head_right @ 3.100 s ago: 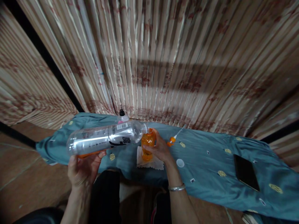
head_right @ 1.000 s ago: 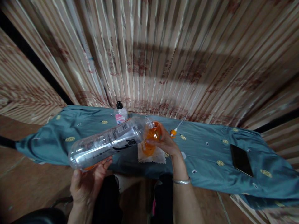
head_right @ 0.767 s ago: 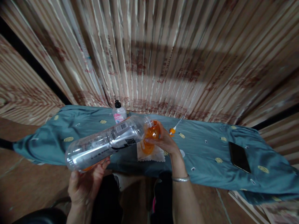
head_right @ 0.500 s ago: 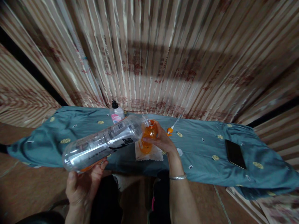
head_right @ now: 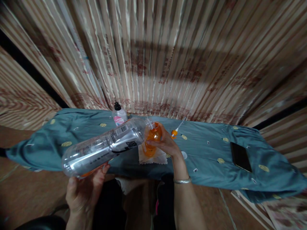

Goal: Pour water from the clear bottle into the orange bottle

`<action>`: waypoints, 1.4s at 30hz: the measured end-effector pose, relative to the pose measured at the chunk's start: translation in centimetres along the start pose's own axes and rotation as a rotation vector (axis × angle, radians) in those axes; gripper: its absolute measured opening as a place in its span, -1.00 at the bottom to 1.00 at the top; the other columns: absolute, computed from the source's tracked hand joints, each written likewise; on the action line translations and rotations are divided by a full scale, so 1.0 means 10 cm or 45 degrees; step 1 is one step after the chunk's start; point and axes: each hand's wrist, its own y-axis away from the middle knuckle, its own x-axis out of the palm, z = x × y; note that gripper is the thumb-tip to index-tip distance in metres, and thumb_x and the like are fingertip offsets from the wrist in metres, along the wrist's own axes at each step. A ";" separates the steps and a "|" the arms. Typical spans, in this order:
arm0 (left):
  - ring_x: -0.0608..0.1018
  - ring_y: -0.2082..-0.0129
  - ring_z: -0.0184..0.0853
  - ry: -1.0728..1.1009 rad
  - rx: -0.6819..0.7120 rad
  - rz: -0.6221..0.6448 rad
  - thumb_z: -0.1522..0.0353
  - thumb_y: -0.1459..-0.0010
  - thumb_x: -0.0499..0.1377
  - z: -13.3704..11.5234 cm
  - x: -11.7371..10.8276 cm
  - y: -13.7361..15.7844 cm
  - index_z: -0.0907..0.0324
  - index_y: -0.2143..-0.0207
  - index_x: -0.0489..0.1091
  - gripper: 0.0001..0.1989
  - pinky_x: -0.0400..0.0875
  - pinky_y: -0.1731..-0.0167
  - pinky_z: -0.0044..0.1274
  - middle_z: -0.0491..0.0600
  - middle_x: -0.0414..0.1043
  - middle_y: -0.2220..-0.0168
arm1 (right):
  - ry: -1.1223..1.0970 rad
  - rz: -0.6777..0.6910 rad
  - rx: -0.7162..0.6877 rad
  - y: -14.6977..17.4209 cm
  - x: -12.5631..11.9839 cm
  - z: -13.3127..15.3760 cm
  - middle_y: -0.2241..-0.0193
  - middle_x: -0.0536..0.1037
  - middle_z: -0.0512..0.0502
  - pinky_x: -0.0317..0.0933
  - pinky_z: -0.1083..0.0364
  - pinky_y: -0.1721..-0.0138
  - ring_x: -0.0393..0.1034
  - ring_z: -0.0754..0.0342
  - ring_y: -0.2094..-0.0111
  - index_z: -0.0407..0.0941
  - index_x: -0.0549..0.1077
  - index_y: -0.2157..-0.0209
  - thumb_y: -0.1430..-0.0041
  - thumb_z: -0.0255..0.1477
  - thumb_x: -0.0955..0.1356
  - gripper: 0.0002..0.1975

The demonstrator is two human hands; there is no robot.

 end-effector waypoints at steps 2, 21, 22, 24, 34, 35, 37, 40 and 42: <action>0.60 0.26 -0.09 -0.008 0.006 -0.036 0.01 0.39 0.47 -0.01 0.02 0.01 0.10 0.17 0.56 -0.33 0.60 0.42 -0.37 0.06 0.59 0.19 | -0.009 0.004 0.010 0.00 0.00 0.00 -0.11 0.47 -0.03 0.16 -0.15 -0.26 0.33 -0.13 -0.18 0.06 0.30 -0.12 0.14 -0.24 0.56 -0.24; 0.56 0.05 0.06 -0.027 0.005 -0.050 0.02 0.39 0.47 -0.04 0.06 0.04 0.08 0.16 0.56 -0.33 0.60 0.38 -0.35 0.08 0.57 0.10 | -0.002 -0.001 -0.016 -0.01 -0.01 0.01 -0.07 0.49 -0.02 0.15 -0.13 -0.25 0.34 -0.12 -0.15 0.04 0.31 -0.08 0.16 -0.26 0.56 -0.27; 0.56 0.05 0.06 -0.025 0.007 -0.036 0.02 0.36 0.47 -0.04 0.05 0.04 0.07 0.14 0.55 -0.33 0.60 0.37 -0.34 0.08 0.57 0.09 | 0.004 -0.006 -0.021 -0.01 -0.01 0.02 -0.06 0.49 -0.02 0.15 -0.13 -0.25 0.34 -0.12 -0.15 0.04 0.31 -0.07 0.16 -0.26 0.56 -0.27; 0.55 0.04 0.06 -0.023 0.008 -0.021 0.02 0.35 0.46 -0.04 0.03 0.04 0.07 0.11 0.54 -0.32 0.60 0.36 -0.33 0.09 0.57 0.08 | 0.004 -0.010 -0.014 -0.01 -0.01 0.02 -0.07 0.49 -0.01 0.15 -0.12 -0.26 0.34 -0.11 -0.16 0.05 0.31 -0.08 0.15 -0.27 0.56 -0.28; 0.52 -0.01 0.11 -0.016 0.009 -0.010 0.04 0.32 0.46 -0.04 0.04 0.05 0.08 0.05 0.50 -0.28 0.59 0.32 -0.30 0.10 0.56 0.06 | -0.037 0.005 0.012 0.00 -0.01 -0.04 -0.11 0.45 -0.02 0.13 -0.13 -0.28 0.32 -0.10 -0.19 0.05 0.27 -0.11 0.13 -0.29 0.56 -0.25; 0.53 0.00 0.11 -0.018 0.008 -0.010 0.04 0.33 0.46 -0.05 0.05 0.04 0.08 0.05 0.50 -0.28 0.59 0.32 -0.30 0.10 0.56 0.06 | -0.029 0.004 0.005 0.00 -0.01 -0.04 -0.10 0.46 -0.02 0.13 -0.13 -0.28 0.32 -0.10 -0.19 0.05 0.27 -0.11 0.13 -0.29 0.56 -0.25; 0.55 0.05 0.07 -0.031 0.007 -0.041 0.02 0.38 0.47 -0.05 0.06 0.04 0.07 0.08 0.52 -0.27 0.59 0.36 -0.32 0.08 0.57 0.09 | -0.029 0.004 -0.002 -0.01 -0.01 -0.03 -0.10 0.46 -0.03 0.13 -0.12 -0.27 0.32 -0.10 -0.18 0.04 0.29 -0.10 0.15 -0.29 0.56 -0.26; 0.59 0.17 -0.04 -0.044 0.005 -0.111 0.01 0.45 0.48 -0.05 0.07 0.04 0.06 0.16 0.55 -0.29 0.59 0.40 -0.36 0.03 0.58 0.15 | -0.047 0.006 -0.008 -0.01 0.00 -0.01 -0.09 0.46 -0.03 0.11 -0.13 -0.28 0.32 -0.10 -0.18 0.05 0.33 -0.07 0.14 -0.30 0.55 -0.30; 0.59 0.21 -0.07 -0.039 -0.002 -0.128 0.01 0.45 0.48 -0.04 0.06 0.04 0.06 0.18 0.56 -0.31 0.60 0.40 -0.36 0.02 0.58 0.16 | -0.035 -0.005 -0.013 0.00 0.01 -0.01 -0.10 0.46 -0.02 0.09 -0.13 -0.29 0.31 -0.10 -0.19 0.05 0.33 -0.07 0.14 -0.30 0.55 -0.30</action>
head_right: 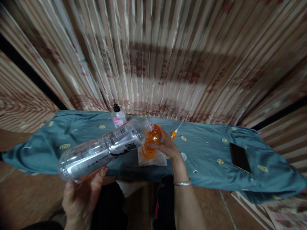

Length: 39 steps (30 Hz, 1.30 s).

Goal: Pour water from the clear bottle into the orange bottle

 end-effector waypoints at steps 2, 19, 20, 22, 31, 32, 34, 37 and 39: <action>0.58 0.17 -0.04 0.004 0.007 0.013 0.01 0.38 0.46 0.02 -0.03 0.00 0.06 0.14 0.55 -0.32 0.60 0.38 -0.34 0.03 0.58 0.14 | 0.018 -0.010 0.014 0.00 0.01 0.00 -0.09 0.48 -0.01 0.09 -0.14 -0.29 0.31 -0.11 -0.19 0.06 0.34 -0.09 0.14 -0.30 0.54 -0.29; 0.57 0.08 0.06 -0.008 -0.026 0.078 0.01 0.30 0.44 0.04 -0.12 -0.04 0.03 0.07 0.53 -0.32 0.60 0.33 -0.30 0.06 0.58 0.12 | -0.029 0.005 0.016 -0.01 0.01 -0.09 -0.08 0.50 -0.03 0.17 -0.17 -0.26 0.34 -0.13 -0.18 0.07 0.30 -0.11 0.12 -0.31 0.54 -0.28; 0.57 0.07 0.06 0.000 -0.030 0.092 0.02 0.29 0.44 0.04 -0.13 -0.04 0.02 0.05 0.52 -0.32 0.60 0.32 -0.29 0.06 0.58 0.11 | -0.027 -0.002 0.014 -0.01 0.02 -0.07 -0.08 0.50 -0.03 0.16 -0.17 -0.26 0.34 -0.13 -0.18 0.06 0.30 -0.11 0.13 -0.30 0.55 -0.27; 0.57 0.05 0.06 0.010 -0.040 0.113 0.02 0.27 0.44 0.04 -0.14 -0.04 0.00 0.02 0.51 -0.31 0.60 0.30 -0.27 0.06 0.57 0.08 | -0.026 -0.013 0.006 -0.01 0.02 -0.04 -0.09 0.49 -0.02 0.14 -0.16 -0.28 0.34 -0.13 -0.18 0.06 0.31 -0.10 0.15 -0.30 0.55 -0.27; 0.60 0.11 -0.02 0.068 -0.045 0.167 0.05 0.21 0.44 0.06 -0.16 -0.05 -0.02 0.05 0.52 -0.39 0.61 0.30 -0.31 0.03 0.58 0.08 | -0.041 -0.002 0.006 -0.01 0.01 -0.02 -0.09 0.48 -0.04 0.14 -0.14 -0.27 0.33 -0.12 -0.17 0.06 0.34 -0.09 0.15 -0.31 0.56 -0.28; 0.60 0.13 -0.04 0.066 -0.044 0.169 0.06 0.22 0.44 0.06 -0.15 -0.04 -0.02 0.06 0.53 -0.39 0.61 0.30 -0.31 0.02 0.58 0.09 | -0.034 -0.008 0.005 -0.01 0.01 -0.01 -0.08 0.48 -0.05 0.14 -0.15 -0.27 0.34 -0.12 -0.17 0.06 0.34 -0.09 0.16 -0.30 0.56 -0.27; 0.61 0.17 -0.06 0.065 -0.036 0.160 0.05 0.26 0.46 0.05 -0.13 -0.04 0.00 0.10 0.55 -0.40 0.61 0.33 -0.34 0.02 0.59 0.12 | -0.029 -0.013 0.010 -0.01 0.01 -0.01 -0.08 0.49 -0.06 0.12 -0.16 -0.27 0.34 -0.13 -0.16 0.04 0.33 -0.11 0.17 -0.29 0.57 -0.25; 0.63 0.22 -0.10 0.074 -0.024 0.139 0.05 0.30 0.47 0.03 -0.08 -0.03 0.02 0.16 0.57 -0.42 0.61 0.36 -0.37 0.01 0.60 0.15 | -0.055 -0.009 0.021 -0.01 0.01 -0.04 -0.10 0.47 -0.06 0.09 -0.16 -0.29 0.32 -0.13 -0.18 0.05 0.33 -0.11 0.16 -0.29 0.56 -0.25; 0.63 0.25 -0.13 0.083 -0.024 0.133 0.06 0.31 0.48 0.03 -0.06 -0.03 0.03 0.17 0.57 -0.41 0.61 0.37 -0.39 0.01 0.61 0.16 | -0.060 -0.014 0.016 -0.01 0.00 -0.08 -0.11 0.46 -0.04 0.10 -0.16 -0.29 0.30 -0.13 -0.20 0.05 0.33 -0.11 0.14 -0.29 0.56 -0.27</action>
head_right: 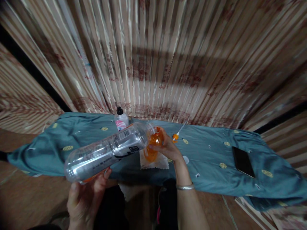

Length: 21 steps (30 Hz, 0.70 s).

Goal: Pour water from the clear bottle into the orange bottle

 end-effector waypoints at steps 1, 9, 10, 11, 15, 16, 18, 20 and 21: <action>0.63 0.27 -0.14 0.004 0.001 -0.005 0.06 0.32 0.48 0.00 0.01 0.00 0.03 0.17 0.57 -0.41 0.61 0.38 -0.39 0.01 0.61 0.16 | 0.001 -0.004 -0.006 0.00 0.00 -0.02 -0.11 0.46 -0.04 0.11 -0.16 -0.28 0.29 -0.13 -0.20 0.06 0.33 -0.11 0.13 -0.30 0.55 -0.27; 0.63 0.36 -0.18 -0.011 -0.040 -0.127 0.05 0.51 0.51 -0.05 0.09 0.02 0.07 0.29 0.60 -0.37 0.63 0.42 -0.41 -0.02 0.62 0.28 | -0.001 0.006 -0.003 0.00 0.00 -0.04 -0.05 0.51 -0.04 0.18 -0.16 -0.25 0.35 -0.13 -0.16 0.06 0.35 -0.09 0.11 -0.33 0.54 -0.32; 0.63 0.37 -0.18 -0.017 -0.045 -0.148 0.04 0.55 0.52 -0.05 0.10 0.02 0.08 0.30 0.60 -0.36 0.63 0.43 -0.40 -0.03 0.62 0.30 | -0.003 0.005 0.000 0.01 0.00 -0.03 -0.07 0.50 -0.04 0.17 -0.15 -0.25 0.33 -0.13 -0.18 0.06 0.34 -0.10 0.12 -0.32 0.54 -0.31; 0.63 0.38 -0.18 -0.021 -0.045 -0.161 0.04 0.57 0.52 -0.06 0.11 0.02 0.08 0.32 0.60 -0.36 0.63 0.43 -0.40 -0.03 0.62 0.32 | -0.002 0.004 0.001 0.01 0.00 -0.02 -0.09 0.49 -0.04 0.16 -0.14 -0.26 0.32 -0.13 -0.19 0.06 0.34 -0.10 0.12 -0.32 0.54 -0.29; 0.62 0.39 -0.20 -0.040 -0.045 -0.171 0.03 0.57 0.51 -0.08 0.13 0.03 0.10 0.37 0.60 -0.39 0.63 0.41 -0.41 -0.02 0.62 0.34 | 0.044 0.000 -0.015 0.01 0.01 0.02 -0.09 0.48 -0.03 0.14 -0.13 -0.27 0.33 -0.11 -0.17 0.06 0.34 -0.11 0.14 -0.30 0.55 -0.27; 0.62 0.38 -0.21 -0.043 -0.042 -0.169 0.03 0.57 0.51 -0.08 0.13 0.03 0.09 0.37 0.60 -0.39 0.63 0.42 -0.41 -0.02 0.62 0.34 | 0.055 -0.004 -0.029 0.01 0.01 0.02 -0.08 0.49 -0.03 0.13 -0.13 -0.28 0.33 -0.11 -0.17 0.06 0.34 -0.11 0.14 -0.30 0.55 -0.28; 0.63 0.37 -0.21 -0.050 -0.030 -0.157 0.03 0.56 0.51 -0.08 0.14 0.03 0.07 0.35 0.61 -0.39 0.62 0.42 -0.43 -0.02 0.62 0.32 | 0.055 -0.007 -0.048 0.00 0.01 0.01 -0.07 0.49 -0.02 0.13 -0.13 -0.28 0.32 -0.11 -0.18 0.06 0.35 -0.10 0.14 -0.30 0.56 -0.28; 0.63 0.35 -0.20 -0.068 -0.018 -0.137 0.03 0.54 0.51 -0.09 0.14 0.04 0.06 0.32 0.61 -0.38 0.62 0.41 -0.43 0.00 0.62 0.29 | 0.029 0.003 -0.036 0.00 0.01 -0.01 -0.08 0.49 -0.02 0.17 -0.12 -0.25 0.32 -0.10 -0.18 0.07 0.34 -0.10 0.14 -0.30 0.56 -0.28; 0.63 0.34 -0.19 -0.077 -0.013 -0.127 0.02 0.52 0.51 -0.08 0.14 0.04 0.07 0.32 0.61 -0.38 0.62 0.40 -0.42 0.01 0.62 0.27 | 0.013 0.014 -0.023 0.00 0.00 -0.03 -0.08 0.49 -0.02 0.21 -0.12 -0.23 0.33 -0.10 -0.17 0.07 0.33 -0.11 0.13 -0.29 0.56 -0.27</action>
